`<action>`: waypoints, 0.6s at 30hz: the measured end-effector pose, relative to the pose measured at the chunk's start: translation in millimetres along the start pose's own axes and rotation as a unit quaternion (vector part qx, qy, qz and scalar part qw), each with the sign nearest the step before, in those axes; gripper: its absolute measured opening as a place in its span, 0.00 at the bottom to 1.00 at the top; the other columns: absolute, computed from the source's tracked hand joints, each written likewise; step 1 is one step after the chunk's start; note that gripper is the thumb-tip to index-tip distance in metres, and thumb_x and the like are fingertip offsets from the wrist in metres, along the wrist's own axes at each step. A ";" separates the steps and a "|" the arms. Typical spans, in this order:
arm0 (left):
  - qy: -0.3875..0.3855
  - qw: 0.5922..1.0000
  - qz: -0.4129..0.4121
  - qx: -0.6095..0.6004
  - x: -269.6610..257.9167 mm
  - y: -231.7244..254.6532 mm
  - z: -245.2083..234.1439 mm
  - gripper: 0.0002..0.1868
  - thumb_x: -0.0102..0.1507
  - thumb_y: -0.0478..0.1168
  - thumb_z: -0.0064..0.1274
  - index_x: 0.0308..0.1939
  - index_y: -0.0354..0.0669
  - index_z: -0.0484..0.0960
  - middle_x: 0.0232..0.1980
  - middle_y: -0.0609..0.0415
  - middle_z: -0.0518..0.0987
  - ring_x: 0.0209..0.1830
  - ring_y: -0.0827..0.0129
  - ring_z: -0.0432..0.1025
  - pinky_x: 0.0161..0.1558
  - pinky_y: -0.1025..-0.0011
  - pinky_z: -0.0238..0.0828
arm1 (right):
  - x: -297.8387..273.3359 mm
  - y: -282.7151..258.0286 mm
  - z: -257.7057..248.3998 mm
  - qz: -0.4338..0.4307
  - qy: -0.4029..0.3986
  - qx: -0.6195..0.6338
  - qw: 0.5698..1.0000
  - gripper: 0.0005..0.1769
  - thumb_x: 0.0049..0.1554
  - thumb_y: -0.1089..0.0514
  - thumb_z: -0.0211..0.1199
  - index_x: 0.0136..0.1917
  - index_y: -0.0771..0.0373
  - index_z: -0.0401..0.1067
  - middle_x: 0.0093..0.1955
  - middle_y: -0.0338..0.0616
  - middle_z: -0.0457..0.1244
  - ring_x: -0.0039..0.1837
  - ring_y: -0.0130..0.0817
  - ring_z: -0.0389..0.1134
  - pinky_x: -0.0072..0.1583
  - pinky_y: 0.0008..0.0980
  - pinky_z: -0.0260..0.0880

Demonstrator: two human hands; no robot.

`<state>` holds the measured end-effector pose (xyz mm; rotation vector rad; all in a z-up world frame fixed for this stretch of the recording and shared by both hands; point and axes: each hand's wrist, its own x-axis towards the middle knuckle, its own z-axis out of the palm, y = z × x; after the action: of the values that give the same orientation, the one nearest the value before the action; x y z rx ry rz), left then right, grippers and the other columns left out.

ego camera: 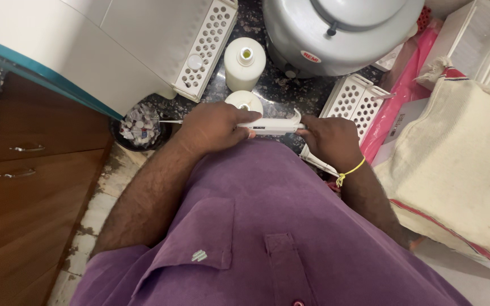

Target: The person uses a pipette to draw liquid from a small container and dispense it into a larger bottle, repeating the action to transfer liquid.

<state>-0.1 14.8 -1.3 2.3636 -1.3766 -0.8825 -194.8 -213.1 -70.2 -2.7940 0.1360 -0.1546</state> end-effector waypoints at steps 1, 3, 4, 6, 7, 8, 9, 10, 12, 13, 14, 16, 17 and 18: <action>0.000 1.000 0.000 0.000 -0.3 -0.6 -0.3 0.22 0.62 0.55 0.57 0.61 0.69 0.82 0.47 0.54 0.85 0.46 0.58 0.79 0.49 0.58 0.75 | -0.7 -2.4 1.0 0.003 0.028 -0.022 0.999 0.14 0.59 0.46 0.69 0.53 0.54 0.78 0.31 0.42 0.65 0.33 0.43 0.68 0.37 0.43 0.64; -0.014 0.999 -0.020 -0.045 -0.5 -2.6 -1.8 0.21 0.62 0.55 0.57 0.60 0.69 0.83 0.48 0.57 0.86 0.44 0.62 0.80 0.50 0.61 0.76 | 0.0 -7.7 4.1 0.005 0.058 -0.045 0.997 0.14 0.56 0.46 0.71 0.52 0.54 0.79 0.30 0.42 0.65 0.32 0.42 0.67 0.36 0.42 0.63; -0.014 0.999 -0.020 -0.045 -0.5 -3.7 -2.1 0.21 0.62 0.55 0.57 0.60 0.69 0.83 0.48 0.57 0.86 0.44 0.62 0.80 0.50 0.61 0.76 | -0.4 -10.2 6.0 0.014 0.062 -0.060 0.996 0.15 0.56 0.46 0.73 0.52 0.53 0.79 0.29 0.41 0.64 0.31 0.41 0.66 0.35 0.42 0.63; -0.006 0.997 -0.020 -0.068 -0.6 -6.7 -3.1 0.21 0.61 0.55 0.58 0.58 0.67 0.84 0.48 0.57 0.86 0.45 0.63 0.80 0.50 0.62 0.76 | 0.4 -12.0 8.5 0.023 0.066 -0.076 0.995 0.15 0.55 0.47 0.75 0.52 0.53 0.80 0.28 0.41 0.64 0.30 0.40 0.65 0.35 0.41 0.62; -0.005 0.997 -0.020 -0.068 -0.1 -7.9 -3.6 0.21 0.61 0.55 0.58 0.58 0.67 0.84 0.48 0.57 0.86 0.45 0.63 0.80 0.50 0.62 0.76 | 1.8 -12.9 10.0 0.031 0.081 -0.049 0.995 0.15 0.54 0.47 0.74 0.52 0.52 0.80 0.29 0.41 0.65 0.32 0.41 0.66 0.36 0.41 0.63; -0.006 0.997 -0.016 -0.071 -0.7 -9.4 -4.2 0.21 0.62 0.54 0.58 0.59 0.67 0.84 0.49 0.57 0.86 0.46 0.63 0.81 0.51 0.62 0.76 | 3.0 -14.0 11.0 0.038 0.094 -0.021 0.995 0.15 0.54 0.48 0.74 0.52 0.52 0.79 0.31 0.41 0.65 0.33 0.41 0.67 0.37 0.41 0.64; -0.008 0.997 -0.013 -0.075 -1.6 -10.8 -5.0 0.21 0.62 0.54 0.57 0.59 0.66 0.83 0.49 0.57 0.86 0.46 0.63 0.81 0.51 0.62 0.76 | 4.2 -13.5 9.7 0.037 0.094 -0.020 0.995 0.15 0.54 0.48 0.74 0.52 0.52 0.79 0.31 0.41 0.65 0.33 0.41 0.67 0.37 0.41 0.64; -0.007 0.997 -0.012 -0.075 -1.6 -11.8 -6.0 0.21 0.62 0.54 0.57 0.59 0.66 0.83 0.49 0.57 0.86 0.46 0.63 0.81 0.51 0.62 0.76 | 5.9 -11.7 6.4 0.015 0.083 -0.005 0.996 0.17 0.55 0.47 0.72 0.55 0.54 0.78 0.33 0.42 0.66 0.34 0.42 0.68 0.38 0.41 0.65; -0.028 0.997 -0.031 -0.062 -1.8 -13.2 -7.5 0.21 0.62 0.55 0.57 0.60 0.69 0.82 0.50 0.57 0.85 0.47 0.62 0.80 0.51 0.61 0.76 | 10.3 -10.7 -0.2 -0.007 0.072 0.009 0.997 0.19 0.56 0.46 0.71 0.57 0.55 0.78 0.35 0.43 0.67 0.35 0.42 0.68 0.38 0.41 0.65; -0.027 0.997 -0.030 -0.062 -2.4 -14.5 -8.2 0.21 0.62 0.55 0.57 0.60 0.69 0.82 0.50 0.57 0.85 0.47 0.62 0.80 0.51 0.61 0.76 | 12.3 -10.6 -4.2 -0.009 0.025 0.003 1.000 0.17 0.58 0.45 0.69 0.57 0.55 0.77 0.34 0.43 0.67 0.36 0.43 0.68 0.38 0.42 0.65; -0.021 0.998 -0.024 -0.059 -2.9 -15.8 -8.7 0.21 0.62 0.55 0.57 0.60 0.69 0.82 0.51 0.57 0.85 0.48 0.62 0.80 0.51 0.61 0.75 | 14.3 -11.0 -8.2 -0.011 -0.023 -0.004 1.000 0.16 0.60 0.44 0.67 0.56 0.54 0.77 0.33 0.44 0.66 0.37 0.45 0.69 0.38 0.43 0.65; -0.013 0.998 -0.018 -0.057 -3.1 -18.2 -9.3 0.22 0.62 0.55 0.57 0.60 0.69 0.82 0.52 0.57 0.85 0.49 0.61 0.79 0.51 0.61 0.75 | 18.3 -13.2 -15.2 -0.010 -0.041 0.003 0.999 0.17 0.61 0.42 0.65 0.55 0.54 0.76 0.34 0.44 0.66 0.37 0.45 0.69 0.39 0.44 0.66; -0.015 0.997 -0.019 -0.066 -3.1 -19.3 -9.7 0.22 0.62 0.55 0.57 0.60 0.69 0.82 0.52 0.57 0.85 0.49 0.61 0.80 0.52 0.61 0.75 | 20.5 -14.4 -18.3 -0.009 -0.059 0.012 0.998 0.17 0.61 0.41 0.63 0.54 0.54 0.75 0.34 0.44 0.67 0.38 0.46 0.69 0.40 0.45 0.66; -0.017 0.997 -0.021 -0.077 -3.3 -20.6 -10.0 0.22 0.62 0.55 0.58 0.61 0.70 0.82 0.52 0.57 0.85 0.49 0.62 0.80 0.52 0.61 0.75 | 22.1 -14.7 -21.7 -0.011 -0.059 0.011 0.998 0.17 0.61 0.41 0.63 0.54 0.54 0.75 0.34 0.44 0.67 0.38 0.46 0.69 0.40 0.45 0.66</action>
<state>19.2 27.5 -2.7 2.2788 -1.2284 -1.0068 -174.5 -209.0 -42.9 -2.7755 0.0738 0.0043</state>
